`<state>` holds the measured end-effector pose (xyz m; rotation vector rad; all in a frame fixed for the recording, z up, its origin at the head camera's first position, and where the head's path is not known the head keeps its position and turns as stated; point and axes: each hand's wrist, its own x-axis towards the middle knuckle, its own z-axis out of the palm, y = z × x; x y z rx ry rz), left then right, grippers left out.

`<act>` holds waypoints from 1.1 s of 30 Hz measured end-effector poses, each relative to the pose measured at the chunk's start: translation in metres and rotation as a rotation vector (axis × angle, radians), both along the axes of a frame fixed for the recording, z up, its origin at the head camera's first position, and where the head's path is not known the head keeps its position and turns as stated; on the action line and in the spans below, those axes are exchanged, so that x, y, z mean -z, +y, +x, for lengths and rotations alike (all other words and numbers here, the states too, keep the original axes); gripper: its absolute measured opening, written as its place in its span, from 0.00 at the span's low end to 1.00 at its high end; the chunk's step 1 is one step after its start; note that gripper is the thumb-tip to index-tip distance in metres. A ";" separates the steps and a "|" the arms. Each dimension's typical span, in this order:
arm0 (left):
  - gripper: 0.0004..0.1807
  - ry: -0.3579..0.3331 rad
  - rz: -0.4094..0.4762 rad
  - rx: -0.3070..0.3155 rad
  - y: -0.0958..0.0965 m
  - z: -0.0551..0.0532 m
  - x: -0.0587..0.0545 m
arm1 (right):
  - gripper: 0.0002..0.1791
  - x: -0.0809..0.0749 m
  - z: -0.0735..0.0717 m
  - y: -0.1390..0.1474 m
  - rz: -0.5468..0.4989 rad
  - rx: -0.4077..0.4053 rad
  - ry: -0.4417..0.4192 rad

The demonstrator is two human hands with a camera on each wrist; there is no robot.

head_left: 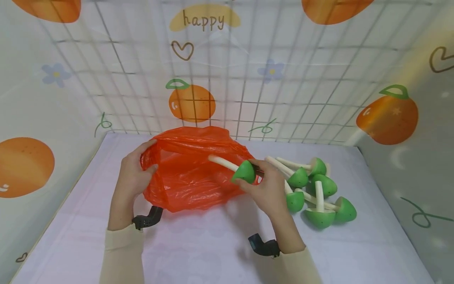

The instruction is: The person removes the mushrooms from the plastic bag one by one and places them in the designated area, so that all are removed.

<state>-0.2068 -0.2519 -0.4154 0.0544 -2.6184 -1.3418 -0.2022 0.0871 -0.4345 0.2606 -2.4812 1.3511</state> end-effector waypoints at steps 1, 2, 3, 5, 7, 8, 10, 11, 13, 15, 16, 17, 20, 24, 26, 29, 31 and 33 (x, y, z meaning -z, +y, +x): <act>0.39 -0.001 0.001 -0.001 0.000 0.000 0.000 | 0.31 -0.003 0.002 0.004 -0.008 -0.009 0.016; 0.39 -0.002 -0.001 -0.002 0.000 0.000 0.000 | 0.31 -0.006 0.003 0.007 -0.016 -0.019 0.030; 0.39 0.000 -0.001 -0.002 0.000 0.000 -0.001 | 0.31 -0.009 0.005 0.011 -0.022 -0.025 0.042; 0.39 0.004 -0.002 -0.002 0.000 0.001 -0.001 | 0.31 -0.016 0.008 0.017 -0.023 -0.022 0.044; 0.39 0.008 -0.004 -0.002 -0.001 0.002 -0.002 | 0.31 -0.023 0.011 0.024 -0.022 -0.015 0.035; 0.39 0.010 -0.005 -0.001 -0.001 0.002 -0.002 | 0.31 -0.026 0.012 0.028 -0.024 -0.011 0.034; 0.39 0.013 -0.007 0.000 0.000 0.003 -0.002 | 0.31 -0.032 0.015 0.035 -0.026 0.002 0.029; 0.40 0.014 -0.007 0.001 0.000 0.003 -0.003 | 0.31 -0.035 0.017 0.038 -0.024 0.012 0.028; 0.40 0.016 -0.006 0.001 0.001 0.003 -0.003 | 0.32 -0.040 0.019 0.045 -0.017 0.031 0.026; 0.40 0.019 -0.006 0.002 0.001 0.003 -0.003 | 0.33 -0.043 0.022 0.053 -0.012 0.052 0.014; 0.40 0.019 -0.005 0.002 0.001 0.003 -0.003 | 0.33 -0.045 0.023 0.056 -0.006 0.065 0.009; 0.40 0.019 -0.003 0.002 0.001 0.003 -0.003 | 0.34 -0.045 0.024 0.059 -0.001 0.080 0.003; 0.39 0.016 -0.001 0.001 0.001 0.003 -0.003 | 0.33 -0.047 0.027 0.070 -0.002 0.125 0.015; 0.39 0.012 -0.009 -0.004 0.001 0.002 -0.003 | 0.33 -0.047 0.029 0.081 0.004 0.191 0.029; 0.39 0.010 -0.016 -0.007 0.002 0.002 -0.003 | 0.34 -0.047 0.030 0.086 -0.003 0.217 0.015; 0.39 0.008 -0.021 -0.008 0.002 0.002 -0.003 | 0.35 -0.047 0.031 0.095 -0.002 0.256 -0.024; 0.39 0.005 -0.018 -0.006 0.002 0.003 -0.003 | 0.35 -0.047 0.032 0.102 -0.010 0.276 -0.048; 0.39 0.003 -0.017 -0.006 0.002 0.003 -0.003 | 0.36 -0.046 0.032 0.111 -0.014 0.297 -0.064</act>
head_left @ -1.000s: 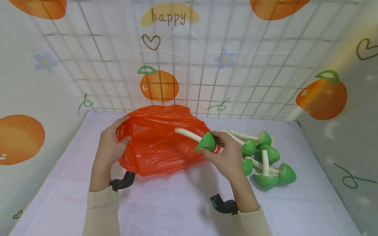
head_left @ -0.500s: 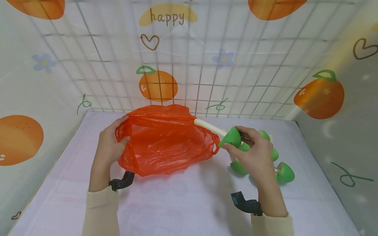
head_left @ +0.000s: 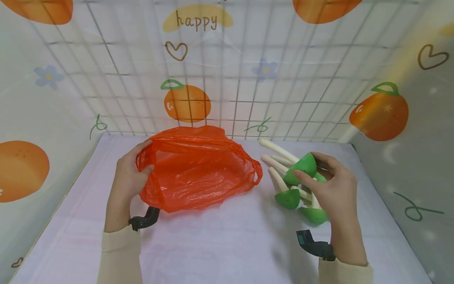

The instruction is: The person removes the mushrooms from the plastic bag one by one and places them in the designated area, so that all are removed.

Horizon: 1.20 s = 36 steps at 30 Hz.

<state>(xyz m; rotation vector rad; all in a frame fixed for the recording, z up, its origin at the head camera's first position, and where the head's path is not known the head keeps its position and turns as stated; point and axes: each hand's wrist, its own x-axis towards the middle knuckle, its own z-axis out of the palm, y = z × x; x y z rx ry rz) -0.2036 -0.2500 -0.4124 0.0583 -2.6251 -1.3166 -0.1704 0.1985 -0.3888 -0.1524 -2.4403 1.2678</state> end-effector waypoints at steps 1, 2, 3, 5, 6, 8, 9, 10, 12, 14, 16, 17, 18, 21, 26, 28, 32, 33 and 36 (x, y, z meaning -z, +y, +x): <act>0.39 -0.003 0.001 -0.001 0.000 0.000 0.000 | 0.36 0.001 0.000 0.005 0.005 0.012 -0.008; 0.39 -0.004 0.002 -0.002 0.000 0.000 0.000 | 0.36 0.002 0.000 0.010 0.006 0.025 -0.014; 0.39 -0.004 0.002 -0.002 0.000 0.000 0.000 | 0.36 0.004 -0.001 0.015 0.007 0.040 -0.026; 0.39 -0.003 -0.001 -0.001 -0.001 0.000 0.000 | 0.37 0.007 -0.002 0.025 0.002 0.070 -0.047; 0.39 -0.001 -0.001 0.000 -0.001 0.000 0.000 | 0.38 0.008 -0.002 0.030 -0.003 0.087 -0.062; 0.39 0.003 -0.002 0.003 -0.001 0.000 0.000 | 0.38 0.011 -0.004 0.038 -0.030 0.124 -0.084; 0.39 0.005 -0.003 0.004 -0.001 0.000 0.001 | 0.38 0.013 -0.004 0.041 -0.039 0.140 -0.094; 0.39 0.007 -0.004 0.005 -0.001 0.000 0.001 | 0.38 0.014 -0.006 0.044 -0.046 0.154 -0.101; 0.39 0.013 -0.008 0.007 -0.001 -0.001 0.002 | 0.38 0.017 -0.008 0.048 -0.042 0.178 -0.107; 0.39 0.019 -0.013 0.009 -0.001 -0.001 0.002 | 0.38 0.021 -0.013 0.052 -0.014 0.182 -0.105; 0.39 0.024 -0.016 0.010 -0.001 -0.001 0.003 | 0.38 0.025 -0.020 0.054 0.023 0.169 -0.103; 0.39 0.027 -0.015 0.011 -0.001 -0.001 0.003 | 0.38 0.026 -0.024 0.055 0.044 0.157 -0.099; 0.39 0.027 -0.015 0.011 -0.001 -0.001 0.003 | 0.38 0.028 -0.028 0.056 0.054 0.139 -0.099; 0.39 0.021 -0.006 0.012 0.000 -0.001 0.002 | 0.38 0.031 -0.041 0.058 0.092 0.089 -0.093; 0.39 0.020 -0.001 0.013 0.001 -0.002 0.000 | 0.36 0.036 -0.062 0.057 0.118 0.028 -0.088; 0.39 0.021 -0.003 0.011 0.001 -0.002 0.000 | 0.36 0.037 -0.070 0.055 0.128 0.005 -0.084; 0.39 0.015 -0.008 0.006 0.001 -0.003 0.000 | 0.38 0.040 -0.088 0.049 0.164 -0.051 -0.086; 0.39 0.013 -0.008 0.005 0.001 -0.003 0.000 | 0.38 0.041 -0.092 0.047 0.177 -0.063 -0.091; 0.39 0.005 -0.010 0.007 0.001 -0.002 0.001 | 0.38 0.046 -0.104 0.042 0.204 -0.093 -0.120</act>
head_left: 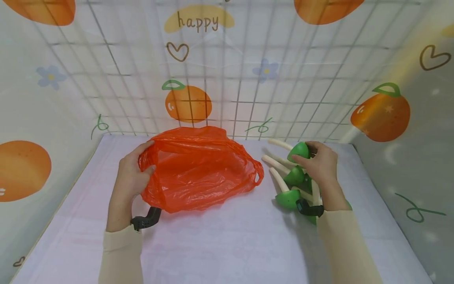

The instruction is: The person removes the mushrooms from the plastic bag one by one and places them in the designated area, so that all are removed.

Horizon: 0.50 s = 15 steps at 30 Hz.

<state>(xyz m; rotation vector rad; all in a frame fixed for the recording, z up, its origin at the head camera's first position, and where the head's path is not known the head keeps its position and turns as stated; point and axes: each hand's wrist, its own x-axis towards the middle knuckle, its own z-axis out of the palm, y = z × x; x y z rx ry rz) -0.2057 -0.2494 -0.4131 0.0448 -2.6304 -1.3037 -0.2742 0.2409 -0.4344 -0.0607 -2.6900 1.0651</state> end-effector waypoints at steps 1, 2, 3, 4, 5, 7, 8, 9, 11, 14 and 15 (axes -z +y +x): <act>0.39 0.000 -0.001 -0.001 0.000 0.000 0.000 | 0.38 0.002 -0.004 -0.001 0.007 -0.005 -0.012; 0.39 -0.001 -0.001 -0.001 -0.001 0.000 0.001 | 0.38 0.004 -0.007 -0.003 0.013 -0.007 -0.024; 0.39 0.000 0.000 0.001 -0.001 0.000 0.001 | 0.39 0.006 -0.010 -0.004 0.020 -0.006 -0.042; 0.39 -0.001 0.001 0.003 -0.001 0.001 0.001 | 0.39 0.008 -0.013 -0.005 0.031 -0.006 -0.059; 0.39 0.000 0.003 0.003 -0.001 0.001 0.002 | 0.39 0.009 -0.015 -0.006 0.037 -0.008 -0.073; 0.39 0.001 0.004 0.003 -0.001 0.000 0.002 | 0.39 0.012 -0.019 -0.008 0.053 -0.008 -0.100; 0.39 0.001 0.006 0.002 -0.001 0.000 0.002 | 0.39 0.013 -0.020 -0.009 0.055 -0.011 -0.113; 0.39 0.000 0.006 0.002 -0.001 0.000 0.002 | 0.39 0.013 -0.021 -0.010 0.061 -0.013 -0.122; 0.39 -0.001 0.006 -0.001 -0.001 0.000 0.002 | 0.39 0.014 -0.023 -0.010 0.070 -0.019 -0.132; 0.39 -0.005 0.008 -0.004 -0.001 0.000 0.001 | 0.39 0.016 -0.026 -0.010 0.108 -0.034 -0.141; 0.39 -0.006 0.009 -0.004 -0.001 0.000 0.001 | 0.39 0.016 -0.027 -0.010 0.123 -0.040 -0.144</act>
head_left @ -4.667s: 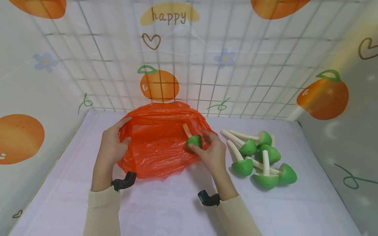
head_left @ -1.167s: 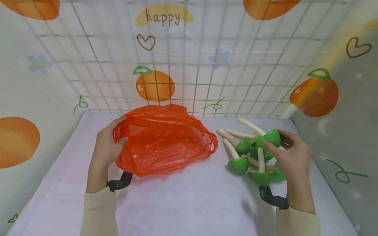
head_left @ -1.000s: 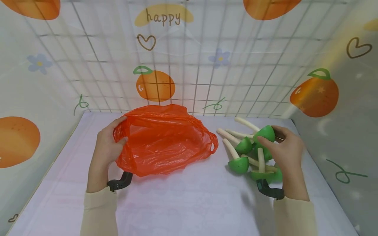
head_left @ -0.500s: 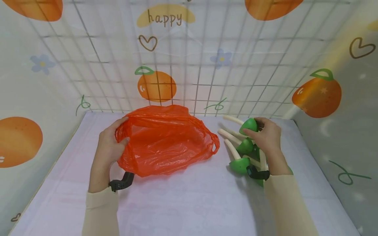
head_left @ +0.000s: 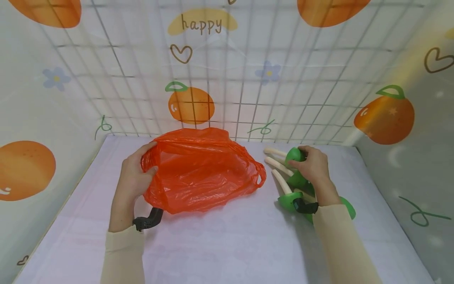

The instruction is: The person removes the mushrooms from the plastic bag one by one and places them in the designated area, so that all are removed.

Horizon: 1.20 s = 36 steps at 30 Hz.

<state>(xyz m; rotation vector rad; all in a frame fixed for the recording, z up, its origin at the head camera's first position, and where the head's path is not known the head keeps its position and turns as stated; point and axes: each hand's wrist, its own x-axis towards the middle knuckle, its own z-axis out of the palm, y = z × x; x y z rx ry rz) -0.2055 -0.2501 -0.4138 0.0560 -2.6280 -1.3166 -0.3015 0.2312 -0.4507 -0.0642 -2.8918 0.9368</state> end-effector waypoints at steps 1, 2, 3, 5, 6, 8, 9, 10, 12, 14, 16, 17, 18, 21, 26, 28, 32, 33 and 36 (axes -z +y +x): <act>0.39 -0.001 0.003 0.001 0.000 0.000 -0.001 | 0.39 0.000 -0.001 0.000 0.010 -0.005 -0.005; 0.39 -0.002 0.004 0.001 0.000 0.000 -0.001 | 0.39 0.000 -0.001 0.001 0.017 -0.011 -0.009; 0.39 -0.003 0.003 0.001 0.000 0.001 -0.001 | 0.39 -0.001 -0.001 0.001 0.020 -0.015 -0.014; 0.39 -0.002 0.001 -0.001 0.000 0.001 -0.002 | 0.39 -0.001 -0.002 0.000 0.019 -0.014 -0.026; 0.39 -0.002 0.001 -0.001 0.000 0.001 -0.002 | 0.39 -0.002 -0.002 0.000 0.018 -0.014 -0.031; 0.39 -0.002 -0.001 -0.004 0.000 0.000 -0.001 | 0.39 -0.003 -0.001 -0.001 0.015 -0.012 -0.041; 0.39 -0.002 -0.002 -0.005 0.001 0.000 -0.001 | 0.39 -0.003 -0.001 -0.001 0.016 -0.010 -0.043; 0.39 -0.002 -0.002 -0.007 0.001 0.000 -0.001 | 0.40 -0.003 -0.001 -0.002 0.017 -0.009 -0.043; 0.39 -0.001 -0.003 -0.011 0.001 0.000 0.000 | 0.40 -0.003 -0.001 -0.002 0.019 -0.012 -0.042; 0.39 0.000 -0.003 -0.013 0.001 0.000 0.001 | 0.40 -0.003 0.000 -0.003 0.019 -0.012 -0.039; 0.39 0.001 -0.001 -0.012 0.001 0.000 0.001 | 0.41 -0.004 0.001 -0.003 0.019 -0.011 -0.038; 0.39 0.001 0.001 -0.011 0.000 0.000 0.001 | 0.41 -0.004 0.001 -0.002 0.018 -0.009 -0.039; 0.39 0.000 0.002 -0.010 0.000 0.000 0.001 | 0.41 -0.004 0.001 -0.002 0.016 -0.007 -0.040; 0.39 -0.002 0.002 -0.010 0.000 0.000 0.000 | 0.42 -0.004 0.002 -0.001 0.013 0.000 -0.040; 0.39 -0.003 0.002 -0.012 0.000 0.001 0.000 | 0.42 -0.002 0.002 -0.001 0.017 -0.004 -0.032; 0.39 -0.002 0.001 -0.013 0.000 0.001 0.000 | 0.43 -0.001 0.002 0.000 0.021 -0.004 -0.026; 0.38 0.004 -0.003 -0.014 0.000 0.001 0.001 | 0.43 -0.001 0.003 0.000 0.028 -0.009 -0.007; 0.37 0.006 -0.004 -0.013 0.000 0.001 0.001 | 0.43 -0.001 0.003 0.000 0.029 -0.011 -0.002; 0.35 0.013 -0.004 -0.006 0.000 0.001 0.001 | 0.43 -0.002 0.006 0.001 0.033 -0.025 0.013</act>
